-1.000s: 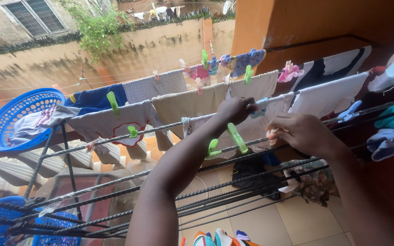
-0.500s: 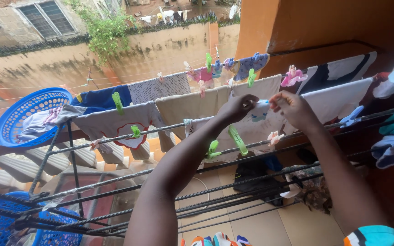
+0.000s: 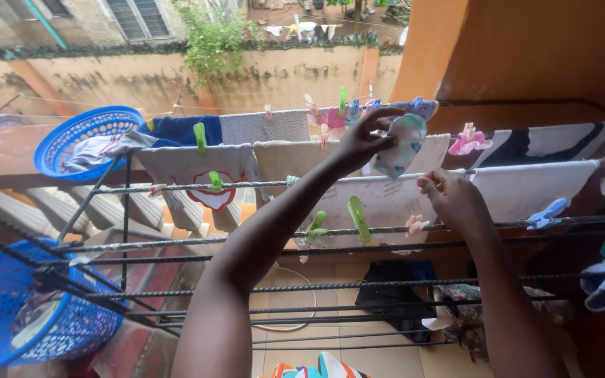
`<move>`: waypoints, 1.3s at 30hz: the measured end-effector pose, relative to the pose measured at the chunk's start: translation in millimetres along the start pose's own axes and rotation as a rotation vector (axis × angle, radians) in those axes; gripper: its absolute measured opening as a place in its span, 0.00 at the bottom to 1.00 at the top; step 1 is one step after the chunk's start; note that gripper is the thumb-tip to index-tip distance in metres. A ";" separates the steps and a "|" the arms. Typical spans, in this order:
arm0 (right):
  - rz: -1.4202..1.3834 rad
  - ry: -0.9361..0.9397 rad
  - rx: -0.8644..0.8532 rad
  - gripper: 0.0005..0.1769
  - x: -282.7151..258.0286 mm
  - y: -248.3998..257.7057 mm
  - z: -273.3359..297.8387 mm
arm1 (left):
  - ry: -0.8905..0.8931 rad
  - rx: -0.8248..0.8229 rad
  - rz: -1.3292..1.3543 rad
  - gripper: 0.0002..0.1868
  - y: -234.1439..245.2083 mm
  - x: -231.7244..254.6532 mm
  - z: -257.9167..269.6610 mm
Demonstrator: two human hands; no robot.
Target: Hanging wet laundry on a drying rack on a balcony using clothespins.
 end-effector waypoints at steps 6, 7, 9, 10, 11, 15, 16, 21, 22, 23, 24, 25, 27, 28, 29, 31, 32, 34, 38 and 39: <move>-0.008 0.137 0.007 0.20 4.0 -2.0 0.7 | 0.002 -0.025 -0.040 0.27 -0.6 74.3 26.3; -0.040 0.214 0.043 0.17 1.7 -1.8 1.7 | -0.016 -0.026 -0.071 0.25 0.8 80.0 33.1; -0.151 0.320 0.156 0.14 3.3 -1.9 1.5 | -0.011 -0.005 -0.081 0.24 -2.1 97.7 50.3; -0.262 0.412 0.277 0.10 2.6 -2.0 0.9 | -0.007 0.006 -0.083 0.23 -2.0 106.5 60.0; -0.269 0.427 0.262 0.10 -2.0 -0.7 3.7 | -0.006 0.025 -0.094 0.23 -3.7 111.5 69.4; -0.650 0.536 0.333 0.07 -46.7 11.6 29.3 | 0.065 0.157 -0.067 0.24 -5.5 134.0 105.6; -0.717 0.527 0.306 0.07 -62.3 15.7 41.1 | 0.095 0.202 -0.043 0.24 -6.7 139.9 114.2; -0.701 0.597 0.066 0.06 -97.1 -21.0 60.7 | 0.083 0.357 0.161 0.22 4.0 137.9 147.6; -0.686 0.621 0.029 0.06 -102.2 -30.7 65.2 | 0.083 0.405 0.268 0.22 8.1 133.9 154.4; -0.692 0.630 0.018 0.06 -107.1 -37.7 69.6 | 0.080 0.418 0.261 0.22 14.9 129.6 164.3; -0.699 0.647 0.009 0.06 -111.4 -44.1 73.8 | 0.102 0.476 0.378 0.21 21.8 123.6 173.6; -0.707 0.665 0.001 0.06 -115.9 -50.8 78.2 | 0.123 0.533 0.496 0.21 28.8 117.7 183.4; -0.706 0.687 -0.032 0.07 -124.9 -61.3 88.8 | 0.107 0.569 0.582 0.21 39.8 112.4 205.6; -0.703 0.701 -0.053 0.07 -129.5 -66.5 94.6 | 0.096 0.592 0.673 0.20 44.9 109.9 216.9; -0.707 0.707 -0.063 0.07 -134.6 -70.9 100.3 | 0.091 0.602 0.669 0.20 44.8 116.4 229.3; -0.717 0.694 -0.126 0.07 -145.8 -82.4 112.6 | -0.024 0.566 0.827 0.22 44.7 130.8 255.5; -0.723 0.700 -0.134 0.07 -151.9 -87.4 118.4 | -0.028 0.574 0.819 0.22 48.9 126.6 270.4; -0.533 0.800 0.053 0.03 -166.0 -94.7 131.8 | -0.176 0.445 1.003 0.11 56.5 122.1 299.6; -0.411 0.880 0.257 0.03 -194.5 -112.0 159.6 | -0.325 0.362 1.211 0.10 56.6 133.2 353.5; -0.368 0.848 0.349 0.04 -199.7 -117.3 166.2 | -0.341 0.407 1.266 0.13 60.1 132.8 368.0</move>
Point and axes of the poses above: each hand's wrist, its own z-axis away from the middle knuckle, its own y-axis out of the back of the hand, x = y × z, the point moved 2 cm from there along -z, towards the middle knuckle, and after that the axes turned 1 degree about x, right-handed, at the moved point
